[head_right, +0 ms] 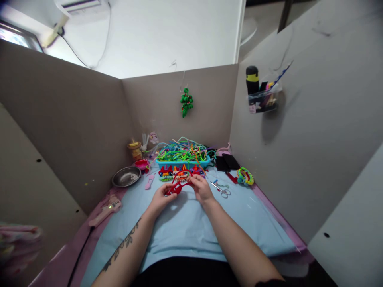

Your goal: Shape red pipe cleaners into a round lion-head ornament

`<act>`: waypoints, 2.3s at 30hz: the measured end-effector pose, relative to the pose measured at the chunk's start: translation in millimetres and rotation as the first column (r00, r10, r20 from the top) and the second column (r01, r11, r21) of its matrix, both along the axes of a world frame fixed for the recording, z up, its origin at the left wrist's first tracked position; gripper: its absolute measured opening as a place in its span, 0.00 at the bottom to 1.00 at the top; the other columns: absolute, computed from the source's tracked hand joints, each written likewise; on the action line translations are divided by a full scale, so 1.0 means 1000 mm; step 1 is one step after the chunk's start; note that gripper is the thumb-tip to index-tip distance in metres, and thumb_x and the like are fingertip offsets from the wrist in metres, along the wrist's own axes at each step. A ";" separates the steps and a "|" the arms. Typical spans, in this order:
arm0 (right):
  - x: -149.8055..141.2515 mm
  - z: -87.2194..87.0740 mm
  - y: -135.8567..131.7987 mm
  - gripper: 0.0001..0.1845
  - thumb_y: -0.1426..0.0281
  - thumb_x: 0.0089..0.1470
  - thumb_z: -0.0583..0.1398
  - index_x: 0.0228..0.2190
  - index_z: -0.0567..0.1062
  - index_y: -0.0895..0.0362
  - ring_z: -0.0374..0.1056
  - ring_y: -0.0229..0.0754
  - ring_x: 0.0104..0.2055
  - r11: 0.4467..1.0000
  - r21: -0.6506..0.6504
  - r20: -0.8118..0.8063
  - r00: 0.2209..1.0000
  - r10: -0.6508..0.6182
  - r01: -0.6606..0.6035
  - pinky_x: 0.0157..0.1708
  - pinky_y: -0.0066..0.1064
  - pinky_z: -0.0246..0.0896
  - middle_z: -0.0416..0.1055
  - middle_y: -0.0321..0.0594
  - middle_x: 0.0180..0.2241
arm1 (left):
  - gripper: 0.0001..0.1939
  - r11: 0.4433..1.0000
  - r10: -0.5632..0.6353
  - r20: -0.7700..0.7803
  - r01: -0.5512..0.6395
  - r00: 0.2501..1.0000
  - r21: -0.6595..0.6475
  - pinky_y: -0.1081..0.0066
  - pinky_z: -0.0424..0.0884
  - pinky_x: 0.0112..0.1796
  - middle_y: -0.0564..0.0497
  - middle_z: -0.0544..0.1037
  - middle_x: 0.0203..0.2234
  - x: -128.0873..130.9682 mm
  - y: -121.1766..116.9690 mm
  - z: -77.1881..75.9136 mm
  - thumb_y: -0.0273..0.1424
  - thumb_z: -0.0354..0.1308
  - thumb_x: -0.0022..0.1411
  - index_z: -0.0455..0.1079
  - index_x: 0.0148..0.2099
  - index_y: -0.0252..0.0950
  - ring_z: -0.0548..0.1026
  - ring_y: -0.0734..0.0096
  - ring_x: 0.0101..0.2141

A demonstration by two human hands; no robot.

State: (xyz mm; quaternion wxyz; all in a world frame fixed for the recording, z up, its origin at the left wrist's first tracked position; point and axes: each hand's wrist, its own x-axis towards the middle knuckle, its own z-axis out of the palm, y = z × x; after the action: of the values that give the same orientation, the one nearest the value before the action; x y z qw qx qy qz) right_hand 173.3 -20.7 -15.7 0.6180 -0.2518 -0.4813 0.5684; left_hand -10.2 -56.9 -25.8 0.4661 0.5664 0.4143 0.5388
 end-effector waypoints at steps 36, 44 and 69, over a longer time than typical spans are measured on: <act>-0.010 0.001 -0.017 0.16 0.63 0.50 0.59 0.16 0.68 0.58 0.57 0.34 0.23 0.908 0.419 0.655 0.687 -0.313 0.014 0.24 0.26 0.50 0.63 0.34 0.18 | 0.19 0.947 0.317 0.003 -0.317 0.948 0.050 0.69 0.70 0.34 0.46 0.77 0.31 -0.009 0.017 -0.016 0.28 0.63 0.46 0.66 0.42 0.33 0.75 0.65 0.33; -0.008 0.001 -0.016 0.19 0.63 0.49 0.57 0.14 0.62 0.58 0.52 0.32 0.20 0.921 0.367 0.680 0.637 -0.364 0.135 0.21 0.25 0.45 0.54 0.30 0.14 | 0.18 0.938 0.344 0.014 -0.344 0.939 0.045 0.70 0.70 0.34 0.47 0.76 0.32 -0.008 0.016 -0.014 0.25 0.61 0.46 0.67 0.42 0.33 0.75 0.67 0.33; -0.037 -0.010 -0.033 0.01 0.71 0.50 0.59 0.27 0.72 0.55 0.63 0.37 0.28 0.861 0.486 0.708 0.645 -0.288 -0.148 0.31 0.28 0.57 0.69 0.35 0.25 | 0.12 0.988 0.145 0.004 -0.145 0.989 0.056 0.69 0.69 0.36 0.47 0.78 0.31 -0.002 0.011 -0.009 0.33 0.59 0.51 0.71 0.38 0.34 0.75 0.66 0.33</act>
State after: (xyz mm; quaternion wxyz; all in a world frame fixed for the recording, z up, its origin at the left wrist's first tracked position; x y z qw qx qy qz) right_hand 135.9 -54.2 -26.2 0.4236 -0.3156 -0.8150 0.2381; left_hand -11.9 -45.9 -34.8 0.4095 0.5477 0.4392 0.5826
